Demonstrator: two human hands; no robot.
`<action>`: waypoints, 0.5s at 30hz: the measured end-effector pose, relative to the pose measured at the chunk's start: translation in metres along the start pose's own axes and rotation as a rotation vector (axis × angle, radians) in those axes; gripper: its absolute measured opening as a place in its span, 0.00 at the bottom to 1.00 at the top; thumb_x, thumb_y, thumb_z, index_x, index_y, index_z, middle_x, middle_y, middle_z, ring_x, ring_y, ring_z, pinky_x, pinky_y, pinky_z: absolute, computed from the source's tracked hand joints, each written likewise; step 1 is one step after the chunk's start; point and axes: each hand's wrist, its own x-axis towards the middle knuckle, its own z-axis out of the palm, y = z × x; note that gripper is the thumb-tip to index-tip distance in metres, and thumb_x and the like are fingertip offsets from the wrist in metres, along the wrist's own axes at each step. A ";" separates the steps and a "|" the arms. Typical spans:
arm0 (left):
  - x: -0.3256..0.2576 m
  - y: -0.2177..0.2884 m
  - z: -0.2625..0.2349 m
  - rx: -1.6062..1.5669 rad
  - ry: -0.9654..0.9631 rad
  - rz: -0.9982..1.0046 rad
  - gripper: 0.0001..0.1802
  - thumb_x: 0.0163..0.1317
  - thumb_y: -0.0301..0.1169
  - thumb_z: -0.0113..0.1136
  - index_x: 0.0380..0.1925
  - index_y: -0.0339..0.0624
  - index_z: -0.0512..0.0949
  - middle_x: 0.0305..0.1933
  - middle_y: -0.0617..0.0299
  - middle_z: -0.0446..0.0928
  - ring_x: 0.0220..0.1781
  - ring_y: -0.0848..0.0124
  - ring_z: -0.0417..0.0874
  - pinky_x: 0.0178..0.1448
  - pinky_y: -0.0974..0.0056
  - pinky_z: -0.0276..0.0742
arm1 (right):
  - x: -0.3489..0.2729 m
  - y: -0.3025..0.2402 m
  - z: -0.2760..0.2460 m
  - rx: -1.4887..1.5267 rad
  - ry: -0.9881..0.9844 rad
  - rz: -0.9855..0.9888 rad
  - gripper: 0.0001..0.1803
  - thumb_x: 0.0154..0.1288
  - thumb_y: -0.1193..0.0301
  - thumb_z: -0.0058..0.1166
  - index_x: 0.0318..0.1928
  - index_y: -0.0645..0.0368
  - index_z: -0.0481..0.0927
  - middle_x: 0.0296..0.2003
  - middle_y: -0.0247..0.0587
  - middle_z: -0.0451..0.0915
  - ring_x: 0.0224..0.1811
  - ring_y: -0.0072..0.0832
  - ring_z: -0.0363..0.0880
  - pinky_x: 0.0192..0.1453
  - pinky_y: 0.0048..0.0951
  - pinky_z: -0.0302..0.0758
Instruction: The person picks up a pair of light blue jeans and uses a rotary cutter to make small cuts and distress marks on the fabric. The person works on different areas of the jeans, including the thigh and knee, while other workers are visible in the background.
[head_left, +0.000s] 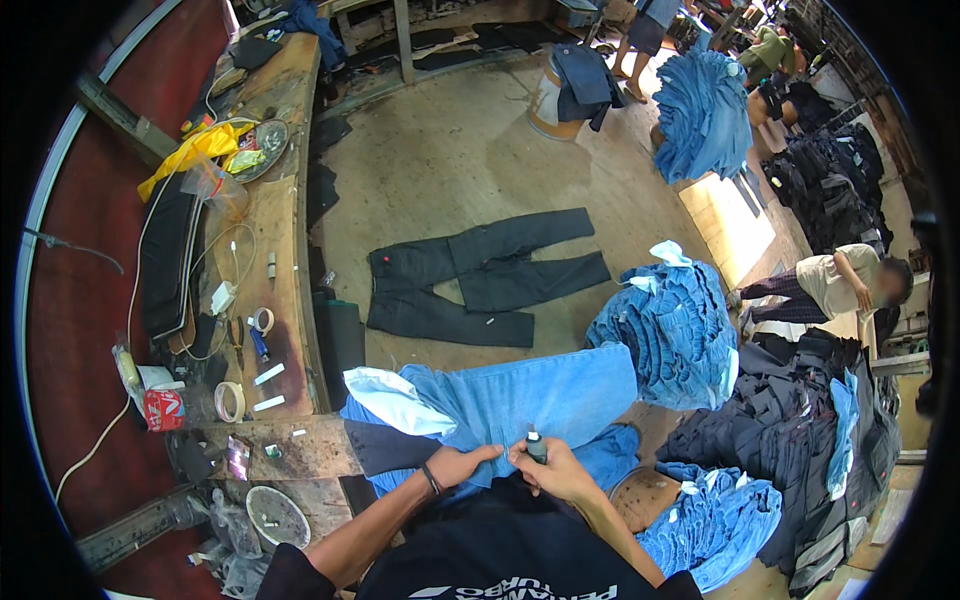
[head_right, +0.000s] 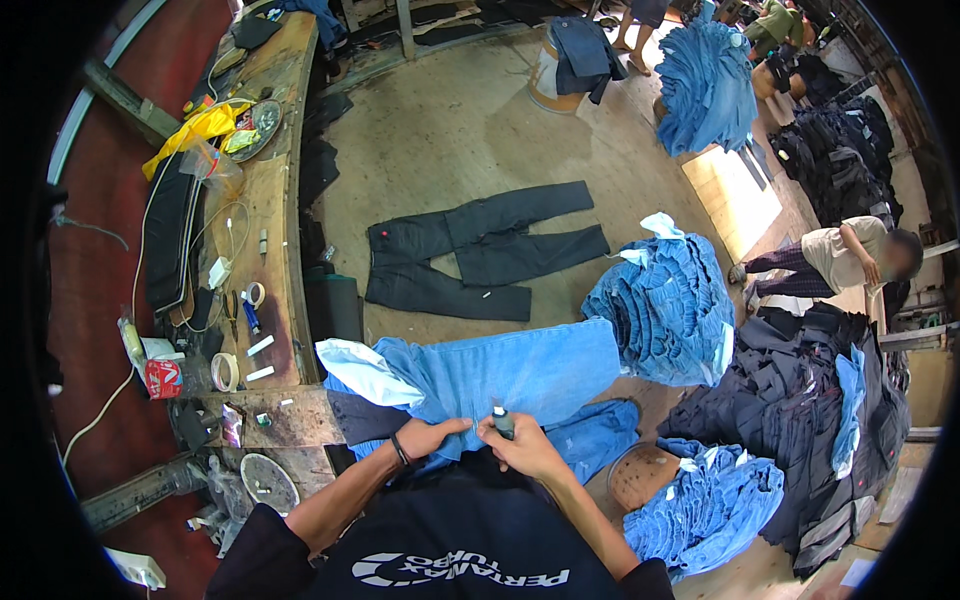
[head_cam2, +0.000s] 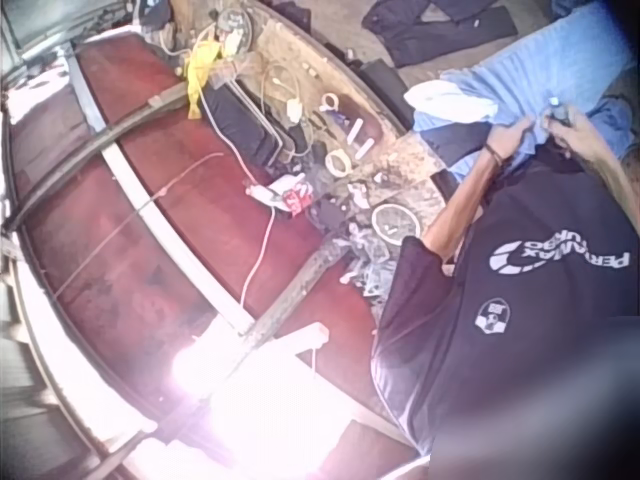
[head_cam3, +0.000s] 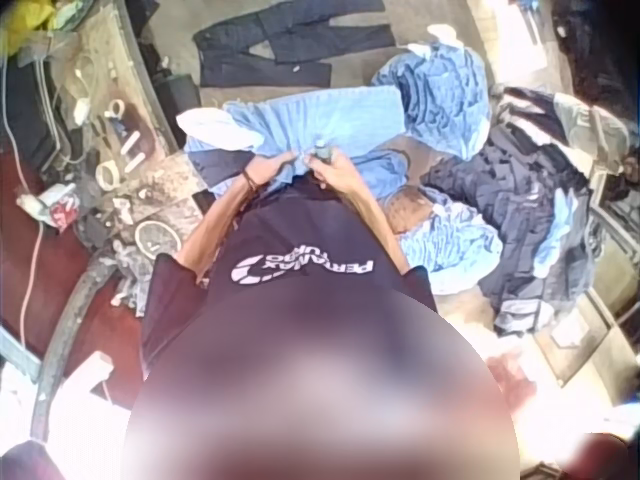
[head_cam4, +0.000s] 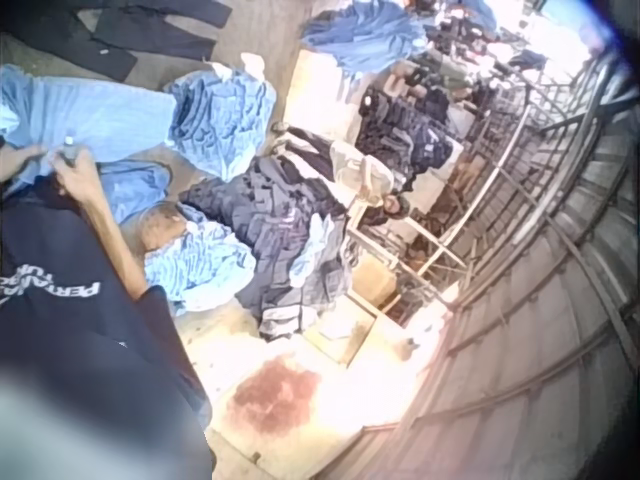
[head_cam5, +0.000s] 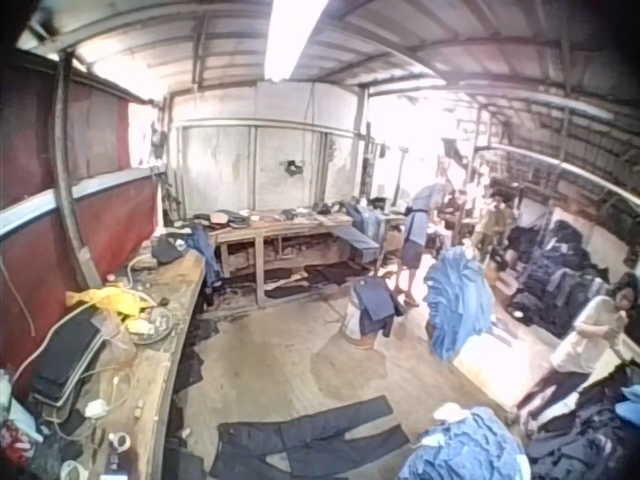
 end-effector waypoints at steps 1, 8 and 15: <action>0.000 0.002 0.001 0.027 0.007 0.001 0.17 0.72 0.37 0.70 0.52 0.34 0.87 0.53 0.61 0.88 0.55 0.71 0.85 0.63 0.63 0.80 | 0.000 0.000 -0.001 -0.070 -0.019 -0.045 0.10 0.80 0.67 0.59 0.45 0.62 0.84 0.26 0.29 0.75 0.24 0.17 0.72 0.25 0.26 0.73; 0.001 0.006 -0.004 0.028 -0.056 -0.037 0.18 0.71 0.37 0.72 0.52 0.34 0.87 0.54 0.61 0.88 0.55 0.69 0.85 0.66 0.61 0.80 | 0.005 0.007 0.000 0.204 -0.041 -0.008 0.11 0.80 0.67 0.58 0.43 0.63 0.83 0.24 0.30 0.73 0.25 0.18 0.74 0.26 0.27 0.78; -0.001 0.006 0.000 0.042 -0.018 0.035 0.20 0.71 0.37 0.72 0.54 0.34 0.86 0.53 0.62 0.87 0.54 0.72 0.84 0.64 0.61 0.79 | 0.002 0.004 0.001 -0.004 -0.031 -0.028 0.09 0.80 0.69 0.58 0.41 0.61 0.82 0.24 0.29 0.72 0.24 0.17 0.71 0.28 0.26 0.75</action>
